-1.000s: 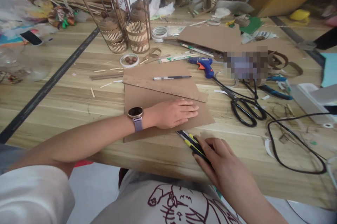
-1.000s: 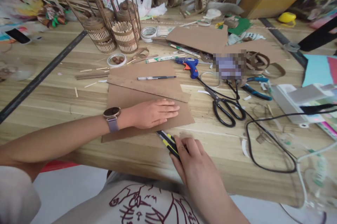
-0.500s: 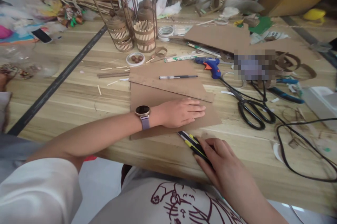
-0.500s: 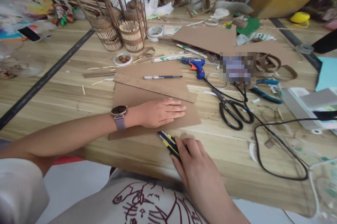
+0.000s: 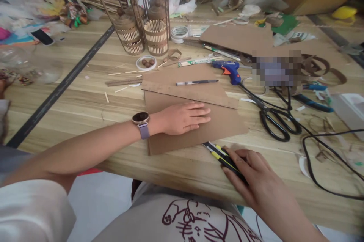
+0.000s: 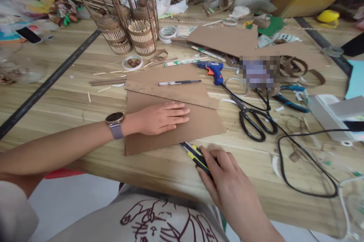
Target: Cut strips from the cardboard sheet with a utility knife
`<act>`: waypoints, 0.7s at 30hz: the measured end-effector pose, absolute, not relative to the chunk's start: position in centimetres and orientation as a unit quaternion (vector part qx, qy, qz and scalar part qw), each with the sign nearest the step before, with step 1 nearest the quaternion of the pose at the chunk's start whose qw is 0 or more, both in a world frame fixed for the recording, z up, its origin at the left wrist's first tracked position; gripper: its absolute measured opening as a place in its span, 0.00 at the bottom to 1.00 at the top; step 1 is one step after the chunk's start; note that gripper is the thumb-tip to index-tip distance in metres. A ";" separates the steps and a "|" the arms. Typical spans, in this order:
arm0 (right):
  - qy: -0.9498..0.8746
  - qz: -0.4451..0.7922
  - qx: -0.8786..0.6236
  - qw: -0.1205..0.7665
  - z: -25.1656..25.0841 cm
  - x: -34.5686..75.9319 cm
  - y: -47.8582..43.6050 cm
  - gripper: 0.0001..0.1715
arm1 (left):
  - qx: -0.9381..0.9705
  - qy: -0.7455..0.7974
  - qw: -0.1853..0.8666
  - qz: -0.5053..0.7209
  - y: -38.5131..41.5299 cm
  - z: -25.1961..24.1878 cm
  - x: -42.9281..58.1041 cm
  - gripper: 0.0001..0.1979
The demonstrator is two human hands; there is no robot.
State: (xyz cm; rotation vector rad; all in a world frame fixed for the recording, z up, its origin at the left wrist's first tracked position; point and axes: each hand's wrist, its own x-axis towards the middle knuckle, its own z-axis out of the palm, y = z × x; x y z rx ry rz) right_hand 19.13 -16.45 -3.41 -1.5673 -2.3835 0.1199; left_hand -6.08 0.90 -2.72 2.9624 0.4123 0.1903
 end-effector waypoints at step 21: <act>-0.820 0.032 -0.549 0.155 -3.5 17.0 -17.4 0.25 | 0.983 0.151 0.088 0.060 0.8 -3.0 -5.7 0.22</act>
